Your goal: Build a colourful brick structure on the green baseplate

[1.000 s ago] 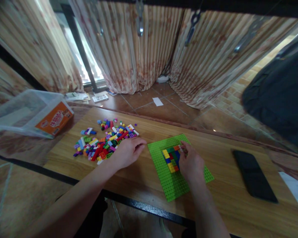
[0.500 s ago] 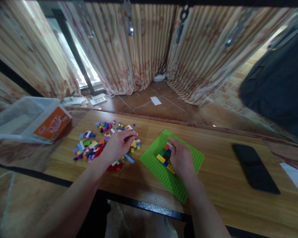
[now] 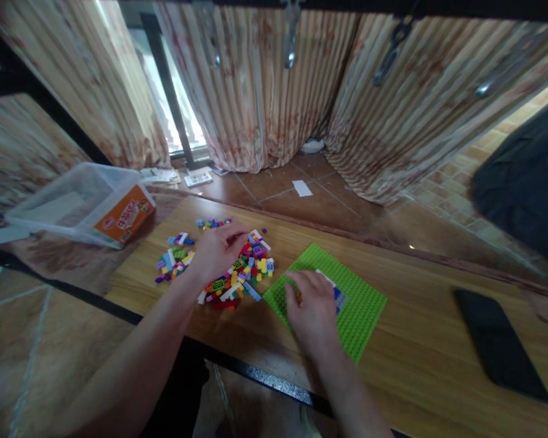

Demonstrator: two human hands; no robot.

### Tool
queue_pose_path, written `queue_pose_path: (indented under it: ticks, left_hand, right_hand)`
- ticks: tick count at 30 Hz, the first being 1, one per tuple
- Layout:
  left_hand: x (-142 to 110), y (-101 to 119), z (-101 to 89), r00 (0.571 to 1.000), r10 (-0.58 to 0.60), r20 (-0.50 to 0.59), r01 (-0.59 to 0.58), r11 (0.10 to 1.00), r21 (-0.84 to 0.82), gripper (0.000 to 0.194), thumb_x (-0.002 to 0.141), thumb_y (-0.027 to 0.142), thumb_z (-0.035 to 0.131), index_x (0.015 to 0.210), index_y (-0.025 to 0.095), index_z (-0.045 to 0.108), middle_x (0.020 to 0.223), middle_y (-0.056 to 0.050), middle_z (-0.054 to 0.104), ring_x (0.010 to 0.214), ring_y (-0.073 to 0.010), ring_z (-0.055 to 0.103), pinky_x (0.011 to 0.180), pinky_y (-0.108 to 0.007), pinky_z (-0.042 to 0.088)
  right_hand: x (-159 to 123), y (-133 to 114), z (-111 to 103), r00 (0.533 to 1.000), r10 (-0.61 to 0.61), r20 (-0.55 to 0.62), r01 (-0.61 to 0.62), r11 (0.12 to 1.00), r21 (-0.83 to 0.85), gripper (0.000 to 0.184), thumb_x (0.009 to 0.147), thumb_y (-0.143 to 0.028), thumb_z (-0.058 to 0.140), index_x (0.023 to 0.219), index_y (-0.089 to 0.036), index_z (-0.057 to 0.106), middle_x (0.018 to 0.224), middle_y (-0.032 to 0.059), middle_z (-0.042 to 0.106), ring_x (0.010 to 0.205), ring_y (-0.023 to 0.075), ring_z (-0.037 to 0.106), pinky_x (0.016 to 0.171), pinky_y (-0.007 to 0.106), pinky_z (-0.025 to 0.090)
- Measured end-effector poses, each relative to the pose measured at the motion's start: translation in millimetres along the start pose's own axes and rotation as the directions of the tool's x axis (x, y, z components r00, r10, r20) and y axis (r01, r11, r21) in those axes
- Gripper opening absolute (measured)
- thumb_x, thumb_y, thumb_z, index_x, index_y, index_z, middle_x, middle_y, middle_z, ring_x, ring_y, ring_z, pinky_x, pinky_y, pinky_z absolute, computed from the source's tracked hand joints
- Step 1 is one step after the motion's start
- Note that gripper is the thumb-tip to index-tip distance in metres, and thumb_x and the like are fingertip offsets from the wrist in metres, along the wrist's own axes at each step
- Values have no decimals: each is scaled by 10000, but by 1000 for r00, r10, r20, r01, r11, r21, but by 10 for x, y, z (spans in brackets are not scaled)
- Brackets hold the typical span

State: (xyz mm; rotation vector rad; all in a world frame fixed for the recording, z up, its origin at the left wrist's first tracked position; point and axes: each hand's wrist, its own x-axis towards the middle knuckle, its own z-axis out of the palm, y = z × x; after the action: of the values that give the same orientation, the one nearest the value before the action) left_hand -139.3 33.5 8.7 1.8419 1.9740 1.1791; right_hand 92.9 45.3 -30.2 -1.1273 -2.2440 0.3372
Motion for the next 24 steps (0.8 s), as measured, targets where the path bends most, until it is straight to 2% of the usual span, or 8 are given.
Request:
queue_pose_path:
  ticks: [4, 9, 15, 19, 24]
  left_hand:
    - [-2, -10, 41, 1000, 15, 15, -15, 1000, -4, 207, 899, 195, 528, 978, 182, 718, 967, -46, 754, 846, -167, 682, 755, -261, 520]
    - [-5, 3, 75, 997, 27, 68, -28, 1000, 5, 207, 900, 204, 517, 929, 188, 721, 927, -40, 753, 818, -164, 676, 713, -248, 506]
    - [0, 20, 77, 997, 32, 75, -32, 999, -1, 215, 909, 218, 510, 968, 175, 713, 943, -54, 752, 823, -168, 681, 724, -252, 507]
    - [-6, 34, 84, 995, 25, 94, -26, 999, 18, 208, 908, 209, 511, 931, 184, 716, 929, -46, 750, 802, -161, 676, 715, -248, 503]
    - [-17, 56, 122, 994, 23, 111, -28, 999, 40, 211, 903, 197, 517, 952, 179, 721, 910, -48, 746, 791, -165, 673, 709, -255, 497]
  right_hand:
    - [-115, -371, 241, 985, -128, 117, 124, 991, 42, 175, 888, -267, 590, 1027, -238, 693, 1013, 67, 710, 951, 247, 596, 850, 404, 446]
    - [-75, -473, 375, 984, -81, 156, 76, 996, 37, 157, 865, -195, 613, 987, -233, 704, 978, 61, 710, 927, 247, 577, 815, 391, 448]
    - [-64, -474, 317, 985, -76, 154, 71, 997, 37, 170, 894, -172, 566, 974, -224, 706, 932, 63, 703, 892, 236, 587, 806, 382, 463]
    - [-96, -423, 210, 985, -89, 150, 68, 988, 137, 213, 924, -167, 509, 1016, -226, 692, 950, 56, 696, 889, 210, 619, 803, 350, 489]
    - [-93, -331, 61, 990, -31, 140, -6, 966, 258, 267, 930, -156, 471, 1089, -239, 669, 981, 56, 680, 891, 181, 651, 802, 308, 520]
